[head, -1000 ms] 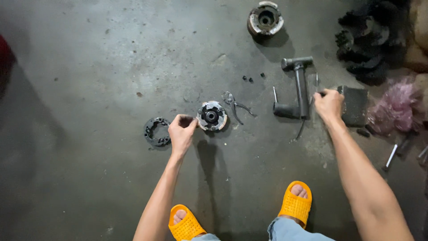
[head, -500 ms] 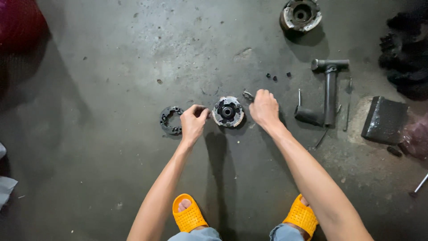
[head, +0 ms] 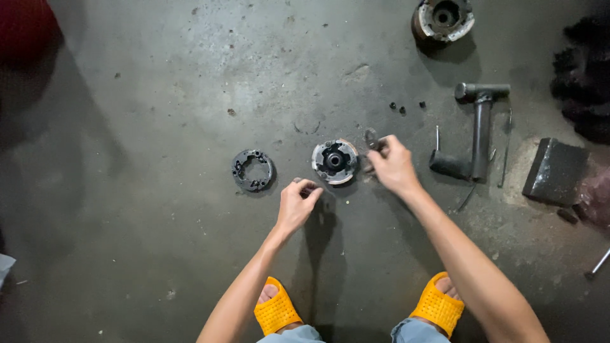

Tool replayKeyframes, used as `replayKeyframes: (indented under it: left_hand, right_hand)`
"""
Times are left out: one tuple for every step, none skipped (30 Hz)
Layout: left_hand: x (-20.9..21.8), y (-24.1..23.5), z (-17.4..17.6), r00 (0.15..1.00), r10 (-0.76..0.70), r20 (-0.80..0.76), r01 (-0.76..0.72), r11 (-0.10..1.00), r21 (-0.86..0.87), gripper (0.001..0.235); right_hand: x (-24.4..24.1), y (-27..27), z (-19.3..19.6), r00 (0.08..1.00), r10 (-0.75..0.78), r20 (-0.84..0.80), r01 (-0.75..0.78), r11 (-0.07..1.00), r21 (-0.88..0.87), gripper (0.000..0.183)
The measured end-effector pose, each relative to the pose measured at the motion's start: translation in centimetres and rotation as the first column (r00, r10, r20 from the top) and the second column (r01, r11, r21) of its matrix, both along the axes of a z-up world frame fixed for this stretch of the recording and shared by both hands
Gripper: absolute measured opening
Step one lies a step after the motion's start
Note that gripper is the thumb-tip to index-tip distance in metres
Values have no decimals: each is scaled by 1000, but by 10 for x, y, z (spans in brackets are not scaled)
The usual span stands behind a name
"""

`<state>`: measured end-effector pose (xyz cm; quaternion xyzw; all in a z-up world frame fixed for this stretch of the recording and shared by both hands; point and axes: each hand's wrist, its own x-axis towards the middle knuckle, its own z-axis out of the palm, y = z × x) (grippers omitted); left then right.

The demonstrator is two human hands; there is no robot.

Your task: The person kneels on a workshop floor and works on a small circular mechanical hub assembly, fitting curved shoe-like components and springs into it by hand, using a small rod tool to adjust parts, and pressing components into place. They pick up small parts from the floor and reposition the assembly while working.

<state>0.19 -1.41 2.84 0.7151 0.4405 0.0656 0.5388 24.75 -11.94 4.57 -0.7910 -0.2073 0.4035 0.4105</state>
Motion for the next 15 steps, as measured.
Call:
replayKeyframes:
  left_hand:
    - [0,4,-5,1000,4,0,-4,1000,-10,21]
    - [1,9,-11,997,58,59,-61,997,55,21]
    - [3,13,-17,987,106,122,-121,986,118,20]
    - [14,23,-16,986,109,125,-122,987,109,20]
    - [25,34,-15,981,134,142,-148,985,91,20]
    - [36,46,-14,974,159,160,-172,982,72,20]
    - [47,52,-16,974,162,158,-175,982,70,20]
    - [58,59,-18,975,148,164,-163,983,81,21]
    - [68,66,-22,976,133,170,-150,984,92,22]
    - [72,70,-32,976,136,168,-153,984,89,22]
    - [77,73,-43,986,55,157,-83,981,176,22]
    - [81,74,-54,990,-25,138,-12,965,260,21]
    - [82,75,-55,991,-22,135,-13,968,252,21]
    - [83,75,-55,991,-43,129,11,970,242,21]
    - [83,76,-55,990,-66,123,35,972,234,21]
  right_hand:
    - [4,0,20,1000,4,0,-4,1000,-10,21]
    - [8,0,40,1000,-11,15,10,998,61,21]
    - [14,1,59,999,-29,31,24,991,134,20]
    - [19,-10,53,999,-27,34,23,992,126,20]
    - [25,-19,46,1000,-5,-16,7,987,164,17]
    - [32,-28,40,998,20,-66,-6,980,201,14]
    - [31,-41,30,997,22,-68,-9,980,198,14]
    - [30,-55,20,993,59,-99,-45,990,134,14]
    - [28,-68,8,987,93,-132,-84,994,71,17]
    - [19,-67,19,986,95,-134,-87,994,68,17]
    - [11,-67,30,994,77,-77,-68,991,113,19]
    - [3,-68,41,998,57,-22,-53,986,159,20]
    - [2,-68,42,998,59,-26,-55,987,150,20]
    - [1,-68,43,998,-1,-62,14,976,215,20]
    - [-1,-67,44,993,-60,-103,86,957,277,21]
